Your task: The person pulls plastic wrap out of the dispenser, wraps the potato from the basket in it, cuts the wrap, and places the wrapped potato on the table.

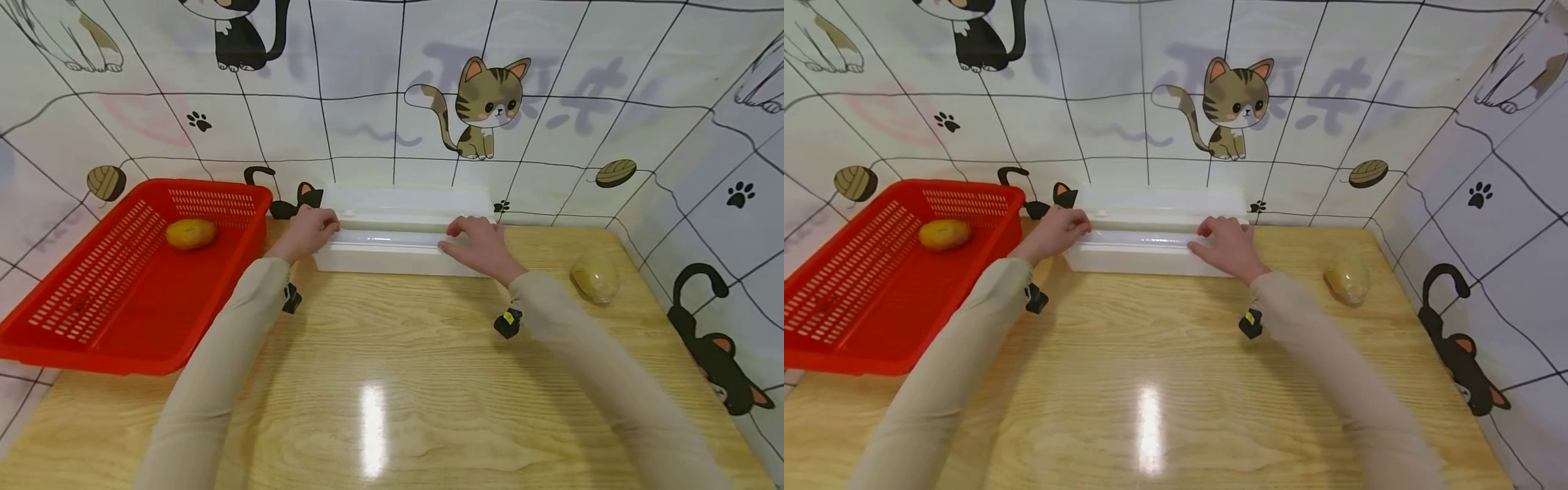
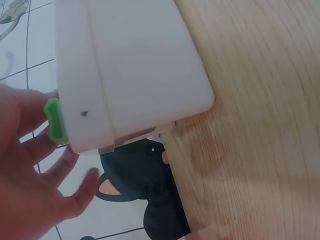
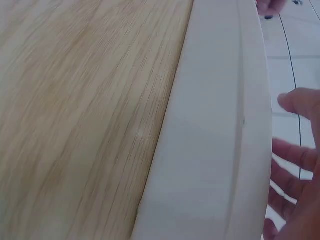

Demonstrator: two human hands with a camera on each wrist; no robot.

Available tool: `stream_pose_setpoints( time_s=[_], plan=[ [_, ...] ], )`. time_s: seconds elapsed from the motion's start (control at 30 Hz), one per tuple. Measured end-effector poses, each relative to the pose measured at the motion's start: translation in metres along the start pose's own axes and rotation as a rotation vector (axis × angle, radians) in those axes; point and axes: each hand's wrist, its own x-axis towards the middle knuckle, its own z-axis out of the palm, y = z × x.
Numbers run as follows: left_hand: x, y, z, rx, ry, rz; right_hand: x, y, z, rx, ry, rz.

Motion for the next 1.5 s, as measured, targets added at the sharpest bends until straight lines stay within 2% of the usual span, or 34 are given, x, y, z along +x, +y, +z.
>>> stream_pose_setpoints(
  time_s=[0.13,0.23,0.43,0.63,0.8,0.93,1.07,1.3,1.5],
  plan=[
    [0.001,0.002,0.001,-0.017,0.012,0.007,0.012,-0.016,0.005,-0.071,-0.005,0.033],
    [0.001,0.005,0.0,-0.033,0.001,0.01,0.016,-0.017,0.002,-0.09,-0.022,0.054],
    [-0.001,0.007,-0.002,0.008,0.026,0.025,0.016,0.004,-0.014,-0.131,-0.084,0.047],
    [-0.002,0.007,-0.007,0.01,0.032,0.015,0.01,0.024,-0.026,-0.168,-0.062,-0.012],
    [-0.001,0.009,-0.011,-0.008,0.014,0.026,0.005,0.031,-0.031,-0.107,-0.05,-0.094],
    [-0.001,0.009,-0.013,-0.016,0.009,0.057,0.002,0.034,-0.034,-0.028,-0.067,-0.122],
    [0.0,0.01,-0.015,-0.043,0.014,0.058,0.002,0.035,-0.037,0.033,-0.062,-0.151],
    [0.002,0.008,-0.019,-0.081,0.014,0.036,0.005,0.035,-0.04,0.076,0.018,-0.236],
    [0.007,0.006,-0.022,-0.09,0.061,0.022,0.008,0.03,-0.048,0.056,0.048,-0.235]
  ],
)
